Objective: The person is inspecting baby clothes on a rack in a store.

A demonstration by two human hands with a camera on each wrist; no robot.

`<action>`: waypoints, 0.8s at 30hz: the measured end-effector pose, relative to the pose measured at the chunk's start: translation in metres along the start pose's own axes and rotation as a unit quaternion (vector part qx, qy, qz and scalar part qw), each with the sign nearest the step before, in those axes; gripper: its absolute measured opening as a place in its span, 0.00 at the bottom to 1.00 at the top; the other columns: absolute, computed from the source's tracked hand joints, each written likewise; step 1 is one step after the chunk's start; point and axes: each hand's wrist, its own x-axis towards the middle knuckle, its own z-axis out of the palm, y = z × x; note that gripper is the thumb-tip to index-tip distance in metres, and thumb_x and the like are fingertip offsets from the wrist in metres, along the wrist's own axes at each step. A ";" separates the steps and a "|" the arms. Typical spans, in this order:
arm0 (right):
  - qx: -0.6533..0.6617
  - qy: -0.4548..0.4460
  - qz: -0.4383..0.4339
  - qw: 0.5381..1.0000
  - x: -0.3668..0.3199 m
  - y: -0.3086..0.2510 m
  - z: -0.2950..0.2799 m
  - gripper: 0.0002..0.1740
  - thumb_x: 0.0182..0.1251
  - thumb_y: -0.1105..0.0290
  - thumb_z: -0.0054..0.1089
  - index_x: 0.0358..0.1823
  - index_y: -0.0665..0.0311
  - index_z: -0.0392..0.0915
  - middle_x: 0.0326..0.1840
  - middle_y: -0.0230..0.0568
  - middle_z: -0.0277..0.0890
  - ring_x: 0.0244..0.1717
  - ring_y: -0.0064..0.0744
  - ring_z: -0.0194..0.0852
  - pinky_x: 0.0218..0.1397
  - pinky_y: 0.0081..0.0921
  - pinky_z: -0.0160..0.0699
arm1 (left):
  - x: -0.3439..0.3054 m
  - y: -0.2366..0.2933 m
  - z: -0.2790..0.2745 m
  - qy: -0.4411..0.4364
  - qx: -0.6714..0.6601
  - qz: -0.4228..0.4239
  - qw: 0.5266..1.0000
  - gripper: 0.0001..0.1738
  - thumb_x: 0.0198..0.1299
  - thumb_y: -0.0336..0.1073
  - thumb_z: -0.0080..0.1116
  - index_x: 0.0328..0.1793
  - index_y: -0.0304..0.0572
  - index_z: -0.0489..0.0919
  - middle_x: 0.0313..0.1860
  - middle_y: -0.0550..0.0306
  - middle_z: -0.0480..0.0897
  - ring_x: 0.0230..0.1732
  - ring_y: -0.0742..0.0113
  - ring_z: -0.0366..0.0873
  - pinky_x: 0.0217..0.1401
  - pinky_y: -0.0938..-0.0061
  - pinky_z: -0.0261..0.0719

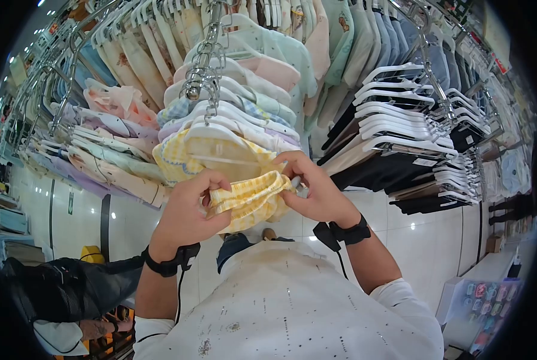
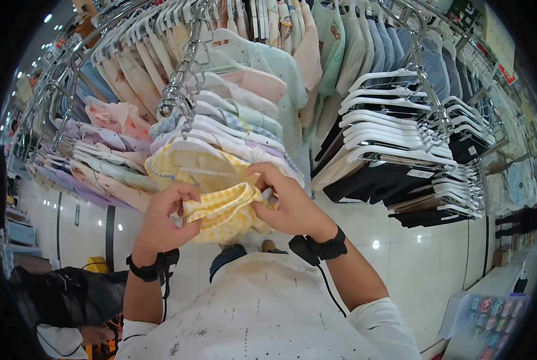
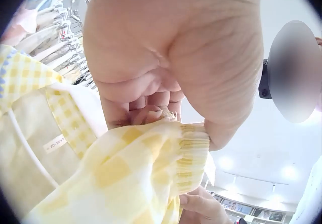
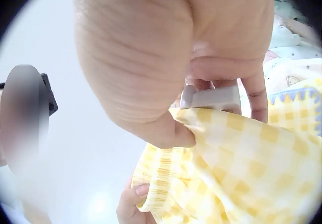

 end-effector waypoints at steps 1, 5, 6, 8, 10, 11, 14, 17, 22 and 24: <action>-0.001 0.002 0.037 0.999 -0.002 -0.001 -0.003 0.20 0.59 0.77 0.66 0.53 0.63 0.74 0.41 0.33 0.76 0.33 0.24 0.68 0.38 0.22 0.69 | 0.000 0.000 0.000 -0.001 -0.001 0.002 1.000 0.18 0.49 0.25 0.69 0.47 0.42 0.77 0.37 0.66 0.78 0.34 0.80 0.72 0.39 0.83 0.69; -0.041 0.008 -0.025 0.999 -0.002 0.007 -0.009 0.18 0.59 0.77 0.65 0.51 0.64 0.76 0.39 0.33 0.75 0.32 0.23 0.67 0.38 0.22 0.69 | 0.006 -0.001 -0.001 0.011 -0.015 0.046 0.999 0.23 0.48 0.33 0.77 0.50 0.42 0.81 0.32 0.64 0.80 0.28 0.78 0.68 0.32 0.81 0.68; -0.043 0.010 -0.004 0.999 -0.002 0.005 -0.011 0.17 0.59 0.77 0.65 0.50 0.64 0.76 0.39 0.33 0.75 0.32 0.23 0.66 0.38 0.22 0.69 | 0.008 -0.002 -0.001 0.010 -0.020 0.060 0.998 0.23 0.49 0.33 0.78 0.51 0.41 0.81 0.32 0.65 0.80 0.28 0.79 0.68 0.31 0.81 0.67; -0.046 0.013 0.019 0.999 -0.003 0.004 -0.013 0.16 0.59 0.77 0.64 0.49 0.64 0.76 0.38 0.33 0.75 0.33 0.23 0.66 0.39 0.22 0.69 | 0.011 -0.003 0.004 0.022 -0.072 0.036 0.996 0.20 0.51 0.33 0.77 0.50 0.40 0.82 0.32 0.65 0.81 0.27 0.80 0.68 0.31 0.81 0.67; -0.040 0.002 0.018 0.999 -0.004 0.006 -0.012 0.14 0.60 0.77 0.61 0.47 0.65 0.77 0.38 0.33 0.76 0.34 0.21 0.66 0.40 0.21 0.69 | 0.013 -0.002 0.008 0.033 -0.125 0.009 0.992 0.18 0.53 0.33 0.77 0.49 0.39 0.83 0.33 0.65 0.82 0.27 0.81 0.67 0.31 0.81 0.67; -0.040 0.003 0.019 0.999 -0.005 0.009 -0.011 0.14 0.60 0.77 0.61 0.47 0.65 0.77 0.38 0.33 0.76 0.34 0.21 0.66 0.40 0.21 0.69 | 0.016 0.000 0.007 0.043 -0.060 0.020 0.997 0.15 0.54 0.32 0.75 0.46 0.39 0.84 0.33 0.64 0.82 0.26 0.78 0.68 0.30 0.81 0.67; -0.012 0.012 -0.013 1.000 -0.005 0.021 -0.011 0.13 0.60 0.79 0.58 0.47 0.65 0.76 0.38 0.31 0.74 0.35 0.18 0.65 0.41 0.19 0.68 | 0.023 0.006 0.000 0.027 0.035 0.070 0.997 0.10 0.56 0.32 0.74 0.41 0.39 0.85 0.33 0.62 0.82 0.25 0.73 0.70 0.29 0.78 0.67; 0.097 0.002 0.026 0.995 -0.012 0.025 -0.020 0.13 0.60 0.81 0.53 0.47 0.66 0.76 0.39 0.28 0.72 0.36 0.15 0.63 0.41 0.17 0.66 | 0.022 0.013 -0.011 -0.040 0.049 0.124 0.990 0.06 0.56 0.29 0.72 0.35 0.38 0.84 0.34 0.59 0.80 0.29 0.67 0.72 0.31 0.75 0.67; 0.193 0.013 0.066 0.979 -0.013 0.017 -0.026 0.12 0.60 0.83 0.48 0.45 0.68 0.74 0.39 0.26 0.70 0.37 0.13 0.61 0.41 0.15 0.65 | 0.014 0.005 -0.015 -0.105 0.126 0.114 0.980 0.11 0.53 0.26 0.72 0.27 0.37 0.77 0.34 0.56 0.74 0.35 0.64 0.74 0.34 0.72 0.67; 0.148 -0.012 0.043 0.988 -0.012 0.020 -0.025 0.11 0.60 0.82 0.48 0.44 0.68 0.75 0.39 0.28 0.73 0.39 0.14 0.64 0.43 0.17 0.66 | 0.016 -0.008 -0.007 -0.016 0.222 0.176 0.959 0.13 0.51 0.25 0.72 0.27 0.37 0.73 0.34 0.55 0.71 0.35 0.61 0.73 0.36 0.70 0.70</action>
